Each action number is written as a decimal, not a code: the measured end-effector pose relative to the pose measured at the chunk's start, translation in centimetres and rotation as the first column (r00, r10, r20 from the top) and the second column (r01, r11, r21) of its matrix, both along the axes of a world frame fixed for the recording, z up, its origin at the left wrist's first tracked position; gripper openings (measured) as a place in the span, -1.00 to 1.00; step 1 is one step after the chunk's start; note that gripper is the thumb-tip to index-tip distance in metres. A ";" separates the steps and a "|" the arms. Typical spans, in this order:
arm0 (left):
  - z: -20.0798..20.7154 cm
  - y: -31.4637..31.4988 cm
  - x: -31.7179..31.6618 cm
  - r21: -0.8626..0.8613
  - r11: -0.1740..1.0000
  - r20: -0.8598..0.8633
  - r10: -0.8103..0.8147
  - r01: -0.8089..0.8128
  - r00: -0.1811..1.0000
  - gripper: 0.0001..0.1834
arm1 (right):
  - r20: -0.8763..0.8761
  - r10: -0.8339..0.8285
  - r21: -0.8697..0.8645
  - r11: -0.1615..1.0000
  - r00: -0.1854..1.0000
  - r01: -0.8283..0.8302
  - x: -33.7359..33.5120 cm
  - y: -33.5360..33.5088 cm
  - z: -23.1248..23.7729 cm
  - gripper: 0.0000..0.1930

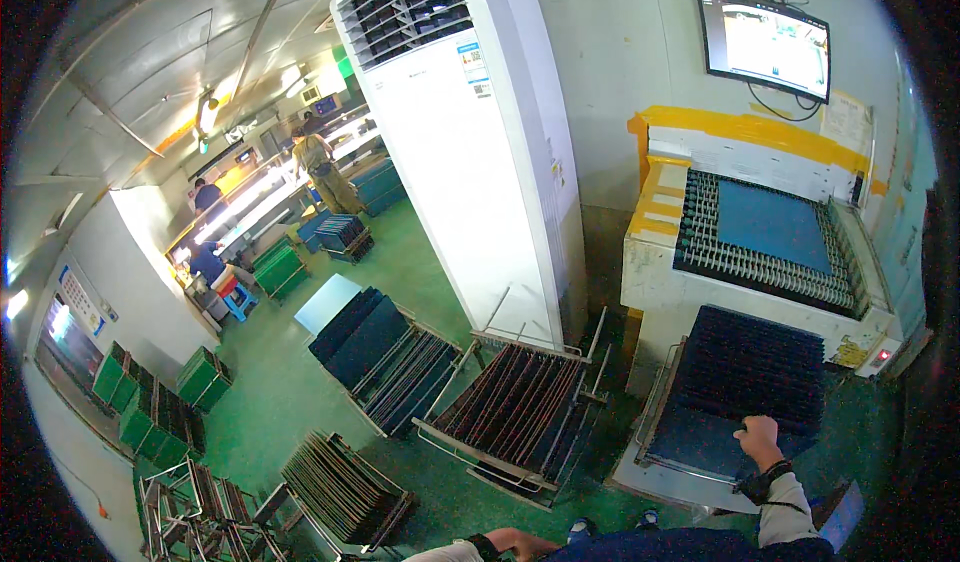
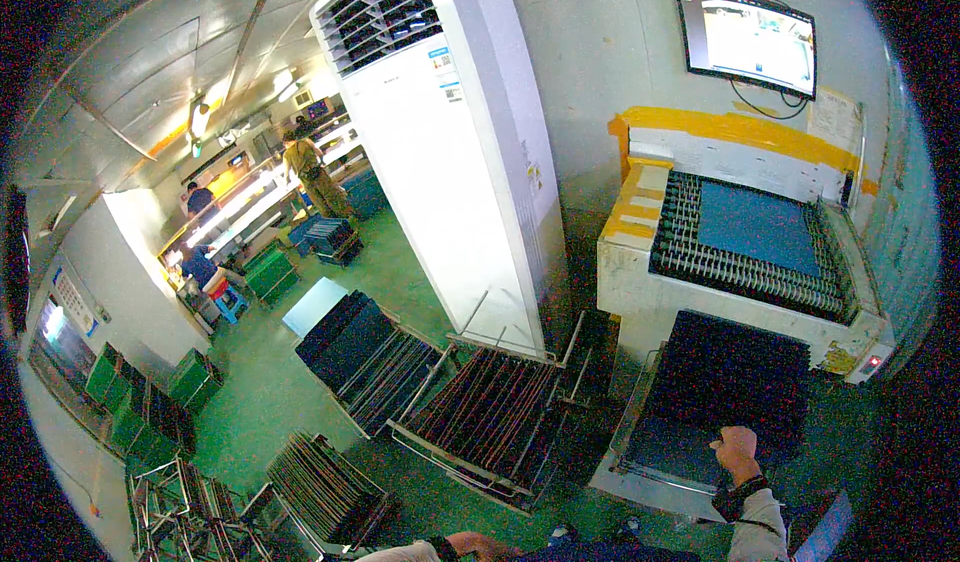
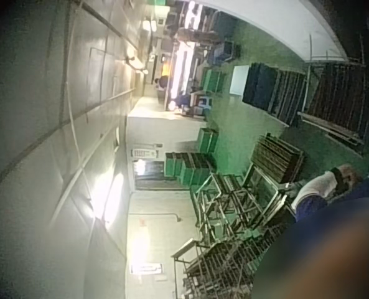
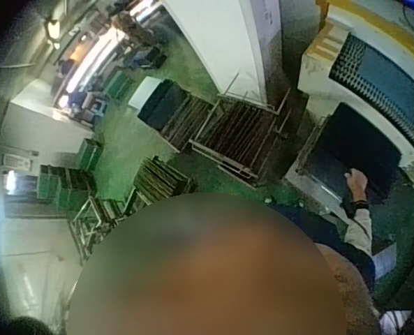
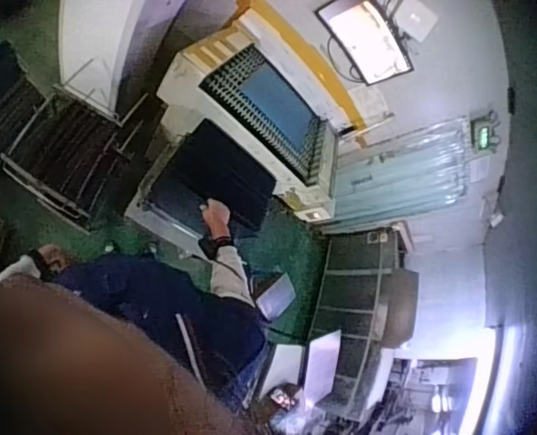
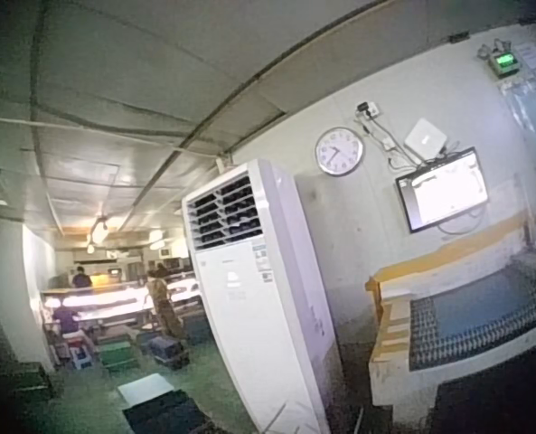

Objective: Unloading processed panels from a coating machine and organizing them into storage racks.

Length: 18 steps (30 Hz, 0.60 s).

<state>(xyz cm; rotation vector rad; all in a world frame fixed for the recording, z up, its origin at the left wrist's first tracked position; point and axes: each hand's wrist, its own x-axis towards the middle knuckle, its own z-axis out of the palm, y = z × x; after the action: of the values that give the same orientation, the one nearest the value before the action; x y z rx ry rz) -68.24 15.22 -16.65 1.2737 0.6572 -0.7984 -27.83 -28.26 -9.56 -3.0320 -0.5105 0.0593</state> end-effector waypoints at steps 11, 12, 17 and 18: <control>2.1 -0.5 -0.3 -0.057 0.998 0.050 -0.020 0.023 0.999 -0.85 | -0.064 0.008 -0.040 0.999 0.998 -0.010 -0.2 -0.1 0.5 -0.66; 2.3 -0.7 -0.4 -0.061 0.998 0.062 -0.030 0.033 0.998 -0.86 | -0.047 0.020 -0.023 1.000 0.999 -0.021 -0.2 -0.1 0.4 -0.66; 4.3 -2.1 -0.3 -0.058 0.996 0.182 -0.062 0.074 0.981 -0.90 | -0.056 0.023 -0.006 1.000 0.998 -0.023 -0.3 0.0 0.5 -0.68; 5.6 -2.7 0.0 -0.109 0.994 0.143 0.001 0.014 0.990 -0.91 | -0.032 0.034 0.003 0.999 0.999 -0.034 -0.4 -0.3 0.4 -0.69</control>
<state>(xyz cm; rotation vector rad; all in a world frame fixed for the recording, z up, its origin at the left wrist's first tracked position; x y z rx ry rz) -68.21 12.51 -11.09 1.2204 0.4876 -0.7315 -28.26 -28.57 -9.15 -3.0150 -0.5587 0.1089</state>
